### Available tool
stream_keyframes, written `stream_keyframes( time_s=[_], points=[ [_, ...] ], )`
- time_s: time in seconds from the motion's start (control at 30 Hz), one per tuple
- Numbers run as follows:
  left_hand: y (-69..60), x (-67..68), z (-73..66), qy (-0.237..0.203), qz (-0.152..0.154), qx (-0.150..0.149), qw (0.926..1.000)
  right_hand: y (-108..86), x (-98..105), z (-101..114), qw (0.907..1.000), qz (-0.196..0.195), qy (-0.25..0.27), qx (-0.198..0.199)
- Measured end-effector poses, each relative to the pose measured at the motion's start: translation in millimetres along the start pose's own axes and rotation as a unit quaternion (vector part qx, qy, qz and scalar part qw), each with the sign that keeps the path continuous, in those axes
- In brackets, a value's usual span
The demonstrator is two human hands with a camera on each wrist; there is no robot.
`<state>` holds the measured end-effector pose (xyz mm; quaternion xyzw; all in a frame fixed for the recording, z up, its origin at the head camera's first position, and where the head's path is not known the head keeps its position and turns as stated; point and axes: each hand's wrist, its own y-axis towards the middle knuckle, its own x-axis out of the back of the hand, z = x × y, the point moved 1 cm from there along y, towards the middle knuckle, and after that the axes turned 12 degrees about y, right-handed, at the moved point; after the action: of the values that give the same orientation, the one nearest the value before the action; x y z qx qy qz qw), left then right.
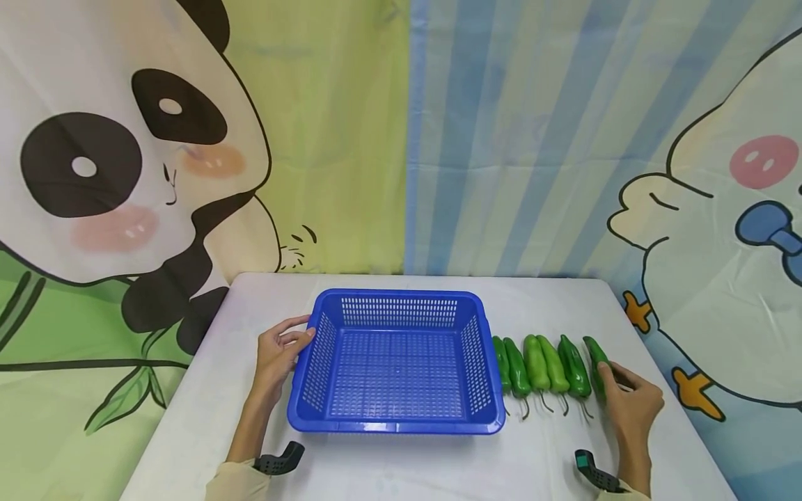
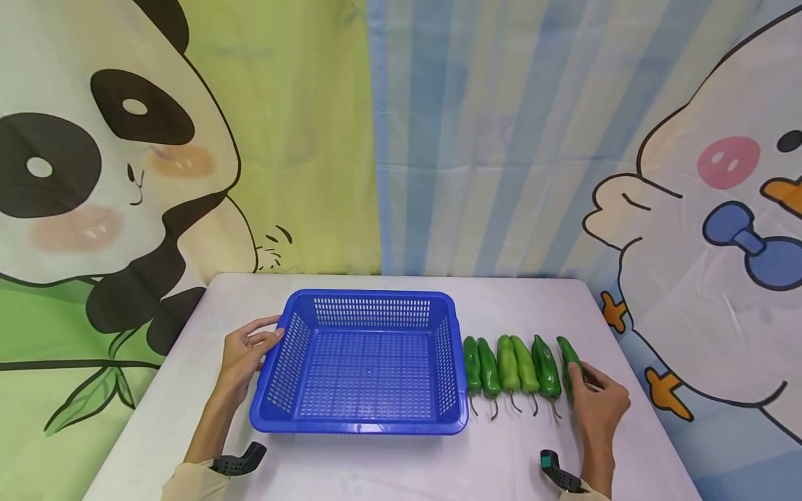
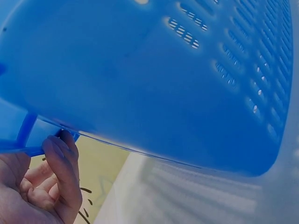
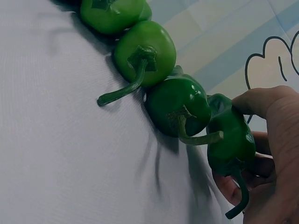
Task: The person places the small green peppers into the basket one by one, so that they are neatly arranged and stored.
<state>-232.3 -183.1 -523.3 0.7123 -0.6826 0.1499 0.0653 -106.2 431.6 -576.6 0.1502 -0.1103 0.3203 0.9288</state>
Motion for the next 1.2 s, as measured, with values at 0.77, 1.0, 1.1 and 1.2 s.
stream_keyframes(
  time_s=[0.77,1.0,1.1,1.2],
  points=[
    [0.6,-0.8,-1.4,-0.007,0.003,-0.020,0.9998,2.7,1.5,-5.0,0.9960,-0.027,0.010,-0.085],
    [0.9,-0.7,-0.6,-0.007,0.000,-0.017,0.9998,3.8,1.8,-0.8,0.9949,-0.032,0.000,-0.096],
    [0.8,-0.7,-0.3,-0.010,0.000,-0.015,0.9998,3.5,1.3,1.8,0.9942,-0.034,-0.003,-0.102],
    [0.8,-0.3,0.0,-0.014,0.001,-0.015,0.9998,3.6,0.4,5.5,0.9941,-0.034,0.000,-0.103]
  ],
)
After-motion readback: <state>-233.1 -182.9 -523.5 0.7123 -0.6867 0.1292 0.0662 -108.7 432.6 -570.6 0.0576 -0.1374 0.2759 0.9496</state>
